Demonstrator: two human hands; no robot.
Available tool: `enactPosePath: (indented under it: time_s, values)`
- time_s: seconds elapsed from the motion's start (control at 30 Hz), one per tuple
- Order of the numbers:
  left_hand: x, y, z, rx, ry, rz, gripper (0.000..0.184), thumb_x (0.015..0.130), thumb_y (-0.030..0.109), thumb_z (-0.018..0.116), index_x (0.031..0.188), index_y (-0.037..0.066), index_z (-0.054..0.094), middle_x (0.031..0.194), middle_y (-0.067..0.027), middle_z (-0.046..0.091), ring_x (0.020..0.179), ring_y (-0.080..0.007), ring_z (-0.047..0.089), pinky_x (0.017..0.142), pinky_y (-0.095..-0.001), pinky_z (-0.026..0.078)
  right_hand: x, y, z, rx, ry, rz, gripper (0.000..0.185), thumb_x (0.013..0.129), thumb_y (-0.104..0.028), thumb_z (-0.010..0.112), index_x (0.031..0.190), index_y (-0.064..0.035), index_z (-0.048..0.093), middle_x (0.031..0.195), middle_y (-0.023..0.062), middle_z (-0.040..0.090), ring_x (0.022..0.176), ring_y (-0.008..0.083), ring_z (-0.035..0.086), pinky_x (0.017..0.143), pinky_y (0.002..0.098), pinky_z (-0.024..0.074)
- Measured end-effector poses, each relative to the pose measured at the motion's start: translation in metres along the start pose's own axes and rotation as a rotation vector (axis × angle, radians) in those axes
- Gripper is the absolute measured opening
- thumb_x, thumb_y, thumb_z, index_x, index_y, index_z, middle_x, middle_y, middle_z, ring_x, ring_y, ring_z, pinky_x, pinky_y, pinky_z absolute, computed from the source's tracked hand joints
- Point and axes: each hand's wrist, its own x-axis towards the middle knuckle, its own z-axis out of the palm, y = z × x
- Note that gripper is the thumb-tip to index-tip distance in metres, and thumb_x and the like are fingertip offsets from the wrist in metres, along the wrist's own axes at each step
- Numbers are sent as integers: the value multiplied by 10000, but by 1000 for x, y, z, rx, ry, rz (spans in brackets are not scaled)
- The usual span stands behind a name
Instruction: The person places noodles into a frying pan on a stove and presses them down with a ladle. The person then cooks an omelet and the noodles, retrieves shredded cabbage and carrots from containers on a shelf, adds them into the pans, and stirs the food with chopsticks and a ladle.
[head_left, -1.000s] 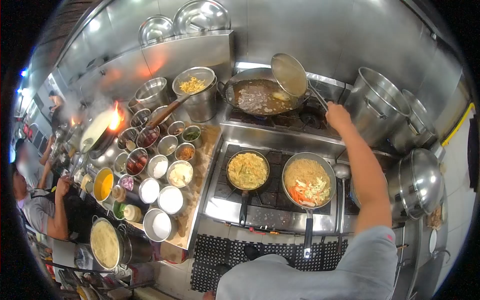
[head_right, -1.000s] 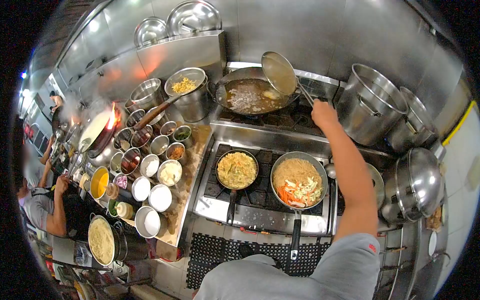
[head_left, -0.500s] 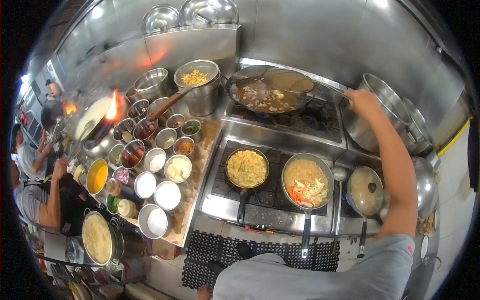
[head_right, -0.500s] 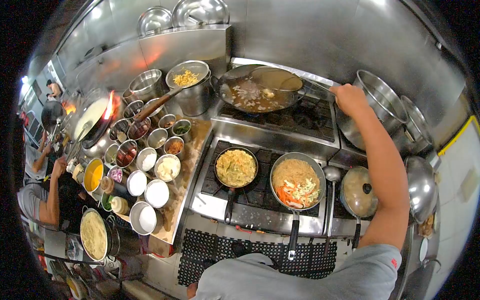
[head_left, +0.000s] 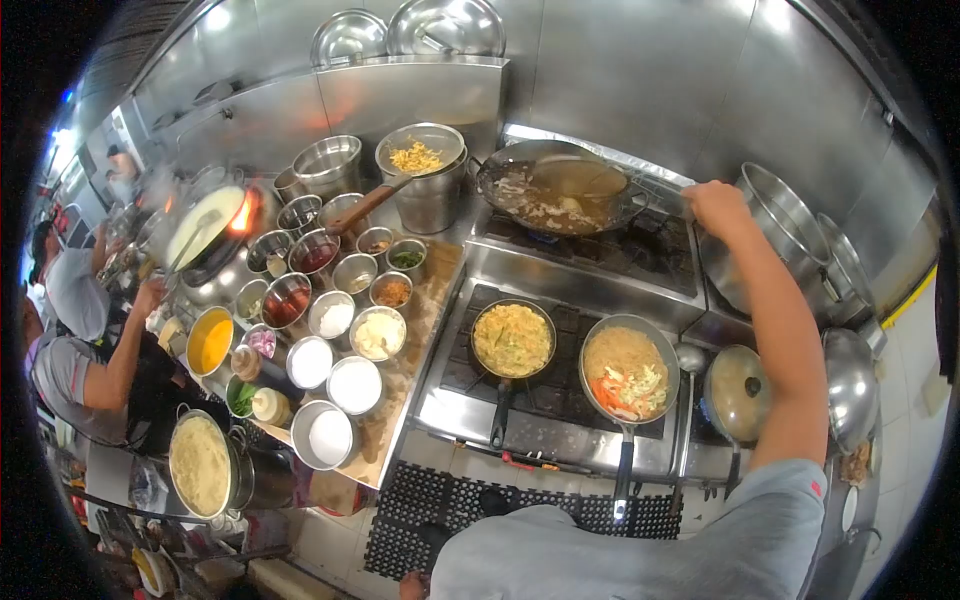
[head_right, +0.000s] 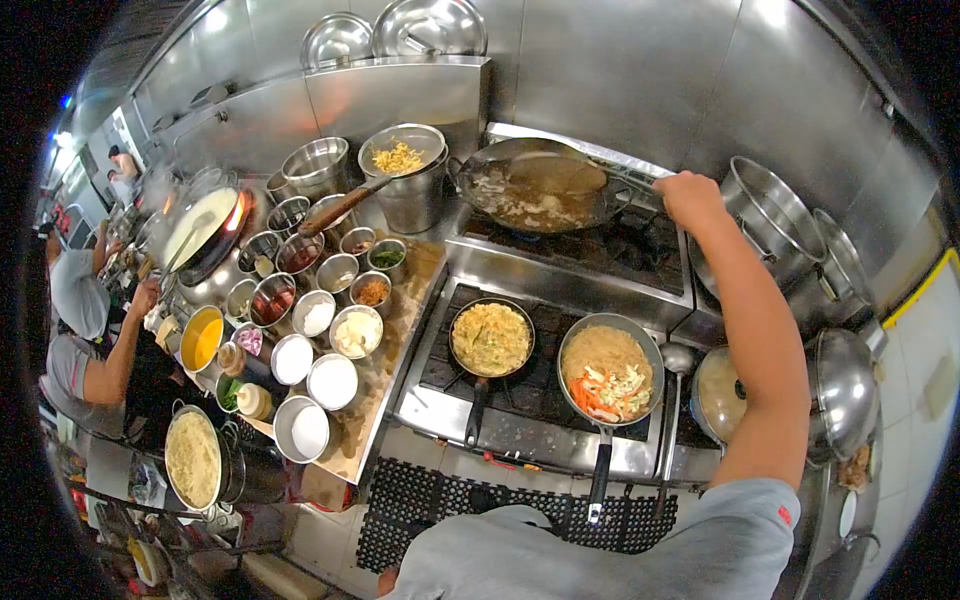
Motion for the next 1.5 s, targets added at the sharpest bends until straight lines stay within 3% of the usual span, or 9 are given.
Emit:
enactPosePath:
  time_s: [0.23, 0.4, 0.6, 0.73, 0.83, 1.07, 1.17, 1.3, 1.5]
  values:
    - [-3, -3, -11, -77, 26, 3, 258, 871, 226, 466, 979, 9, 552, 890, -122, 611, 748, -242, 593, 672, -365, 471, -13, -17, -12, 272, 208, 82, 260, 818, -157, 559, 1073, -151, 613, 968, 175, 625, 832, 352, 615, 750, 440, 488]
    - [-10, 0, -20, -108, 51, 16, 260, 873, 226, 465, 986, 7, 548, 897, -118, 611, 750, -236, 593, 673, -360, 470, 23, -121, 0, 1174, -190, 254, 245, 840, -201, 577, 1005, -21, 576, 674, 49, 591, 521, 97, 554, 425, 235, 455]
    - [-12, 23, -11, 92, 32, 58, 263, 875, 226, 463, 995, 6, 543, 905, -113, 611, 753, -230, 592, 674, -354, 470, 79, -305, 8, 2236, -350, 82, 229, 814, -206, 600, 987, -58, 617, 887, 109, 635, 798, 227, 615, 666, 361, 509]
    - [-18, 22, -10, 267, 13, 52, 265, 876, 226, 461, 1001, 5, 540, 911, -110, 611, 754, -225, 592, 674, -349, 470, 163, -417, 23, 2768, -481, 291, 355, 881, -308, 513, 1139, -72, 452, 795, 133, 597, 636, 243, 604, 504, 361, 492]
    - [-24, 13, -17, 306, 11, 51, 267, 878, 226, 460, 1005, 5, 538, 915, -108, 611, 755, -222, 591, 675, -346, 470, 123, -387, -10, 2624, -689, 388, 620, 842, -616, 372, 1129, -77, 481, 723, 151, 601, 513, 239, 581, 455, 355, 484]
    - [-30, -25, -25, 349, -45, 118, 270, 880, 225, 458, 1015, 3, 532, 924, -103, 610, 758, -215, 591, 676, -338, 469, -107, -227, 40, 2085, -447, -483, 313, 911, -362, 499, 850, -66, 578, 745, 36, 592, 656, 120, 564, 560, 240, 457]
    - [-25, -46, -26, 389, -109, 195, 272, 881, 225, 457, 1019, 2, 530, 929, -101, 610, 759, -211, 590, 676, -335, 469, -244, -133, 77, 2122, -497, 108, 333, 915, -261, 503, 1151, -30, 544, 984, 111, 636, 818, 166, 613, 662, 255, 481]
    - [-18, -80, -21, 575, -232, 393, 274, 883, 225, 456, 1025, 1, 527, 934, -98, 610, 761, -207, 590, 677, -331, 469, -414, -64, 145, 1964, -276, 954, 274, 868, -274, 548, 1043, -65, 575, 836, 38, 619, 724, 114, 575, 636, 250, 460]
    - [-28, -101, 5, 219, -264, 37, 210, 882, 252, 482, 992, 78, 521, 811, -60, 578, 726, -188, 591, 629, -332, 456, -539, -75, 254, 1074, -562, 696, 333, 842, -289, 541, 994, 7, 557, 824, 137, 608, 833, 272, 602, 726, 345, 477]
